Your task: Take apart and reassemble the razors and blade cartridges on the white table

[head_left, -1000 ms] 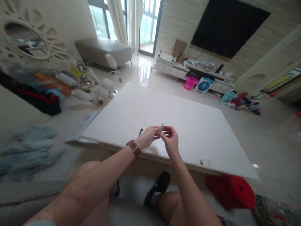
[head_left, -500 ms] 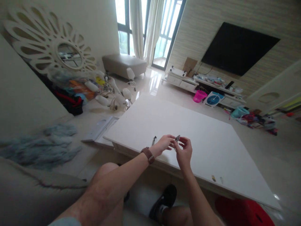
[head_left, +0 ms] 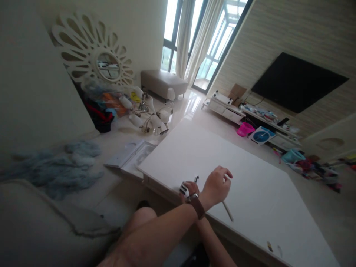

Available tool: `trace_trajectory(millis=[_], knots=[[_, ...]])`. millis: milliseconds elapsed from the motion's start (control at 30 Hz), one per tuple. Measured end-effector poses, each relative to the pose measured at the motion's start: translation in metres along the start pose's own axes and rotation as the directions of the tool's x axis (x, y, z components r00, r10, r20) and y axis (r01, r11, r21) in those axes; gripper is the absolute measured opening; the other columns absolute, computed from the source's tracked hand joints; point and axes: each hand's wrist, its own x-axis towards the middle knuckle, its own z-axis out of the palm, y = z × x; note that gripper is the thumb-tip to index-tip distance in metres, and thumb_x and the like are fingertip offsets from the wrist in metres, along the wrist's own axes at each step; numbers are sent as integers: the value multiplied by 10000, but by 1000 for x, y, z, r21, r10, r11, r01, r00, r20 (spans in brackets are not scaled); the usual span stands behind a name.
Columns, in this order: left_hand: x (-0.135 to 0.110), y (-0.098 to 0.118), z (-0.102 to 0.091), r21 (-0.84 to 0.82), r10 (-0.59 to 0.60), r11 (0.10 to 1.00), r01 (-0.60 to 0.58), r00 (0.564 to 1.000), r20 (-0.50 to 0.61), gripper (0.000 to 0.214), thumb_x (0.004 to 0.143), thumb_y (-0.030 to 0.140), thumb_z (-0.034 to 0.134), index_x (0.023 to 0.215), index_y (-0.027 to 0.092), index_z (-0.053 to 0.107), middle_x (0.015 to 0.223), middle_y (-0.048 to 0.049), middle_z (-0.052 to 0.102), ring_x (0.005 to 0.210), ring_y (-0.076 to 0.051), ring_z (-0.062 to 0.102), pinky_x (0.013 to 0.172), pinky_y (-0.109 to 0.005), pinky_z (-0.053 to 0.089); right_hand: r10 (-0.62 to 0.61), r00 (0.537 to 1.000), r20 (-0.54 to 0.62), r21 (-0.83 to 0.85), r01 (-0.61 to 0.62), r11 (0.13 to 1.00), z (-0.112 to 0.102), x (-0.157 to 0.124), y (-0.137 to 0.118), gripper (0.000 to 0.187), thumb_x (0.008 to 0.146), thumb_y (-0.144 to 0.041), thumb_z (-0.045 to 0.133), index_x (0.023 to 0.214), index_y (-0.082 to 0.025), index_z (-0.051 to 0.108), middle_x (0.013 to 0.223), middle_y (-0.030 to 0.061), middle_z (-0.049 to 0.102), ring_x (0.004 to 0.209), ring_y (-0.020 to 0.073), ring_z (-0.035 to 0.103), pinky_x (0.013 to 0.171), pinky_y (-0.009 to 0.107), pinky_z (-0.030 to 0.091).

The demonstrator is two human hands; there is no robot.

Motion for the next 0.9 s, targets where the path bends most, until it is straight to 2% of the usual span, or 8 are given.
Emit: trace_trajectory(millis=[100,200,367,500,667,833,867,900], knots=[[0,0,-3,0,-19,1000,19,999,34,231,772,107,463,866,205,649,944,-47,615,799,-149,579,813,-286,475,-157,981,117,-32,162,986,41,37,-33,346,741,-148,677,1084,-194,663,1098,93,665,1029,248,597,927,392,488],[3,-1,-8,3,-60,998,60,997,58,222,795,147,474,893,210,663,977,-61,624,798,-159,588,786,-298,487,-211,962,171,-56,223,973,74,77,-50,327,786,-168,659,1107,-207,611,1069,92,637,1011,248,572,910,394,474],[11,-3,-17,40,-122,992,119,990,72,237,836,205,473,961,223,674,1013,-76,634,840,-182,596,822,-332,492,-180,959,220,-65,198,978,118,123,-39,310,779,-164,652,1081,-198,591,1056,85,626,1025,239,545,921,380,451],[17,-9,-24,58,-148,988,144,986,71,236,852,231,470,976,226,670,1037,-77,629,851,-181,596,851,-330,495,-175,944,278,-50,196,979,131,131,-31,319,785,-173,665,1094,-197,590,1074,81,636,1033,236,551,938,387,449],[18,-12,-24,95,-138,987,131,988,68,256,858,256,455,998,213,666,1065,-79,620,875,-188,604,850,-331,499,-248,931,269,55,243,969,98,100,-33,337,847,-209,603,1184,-214,587,1211,109,611,1156,257,539,1015,439,439],[9,-9,-17,194,-159,973,127,974,161,332,874,290,441,1113,196,650,1138,-112,632,957,-234,621,890,-372,493,-253,866,432,137,214,967,27,31,-23,295,713,-171,606,968,-281,704,1131,78,669,1054,287,626,907,451,532],[6,-9,-14,217,-160,969,121,971,176,350,874,291,441,1141,189,643,1151,-121,634,963,-241,625,889,-379,494,-226,862,454,150,176,973,9,17,-23,261,715,-190,614,911,-327,720,1098,54,687,1004,281,654,867,436,552],[3,-9,-11,241,-161,964,112,968,190,364,874,295,444,1161,183,638,1161,-130,637,966,-248,630,883,-385,496,-173,901,397,147,124,981,-11,5,-24,226,714,-209,625,844,-364,727,1010,41,708,920,277,679,827,423,566]])
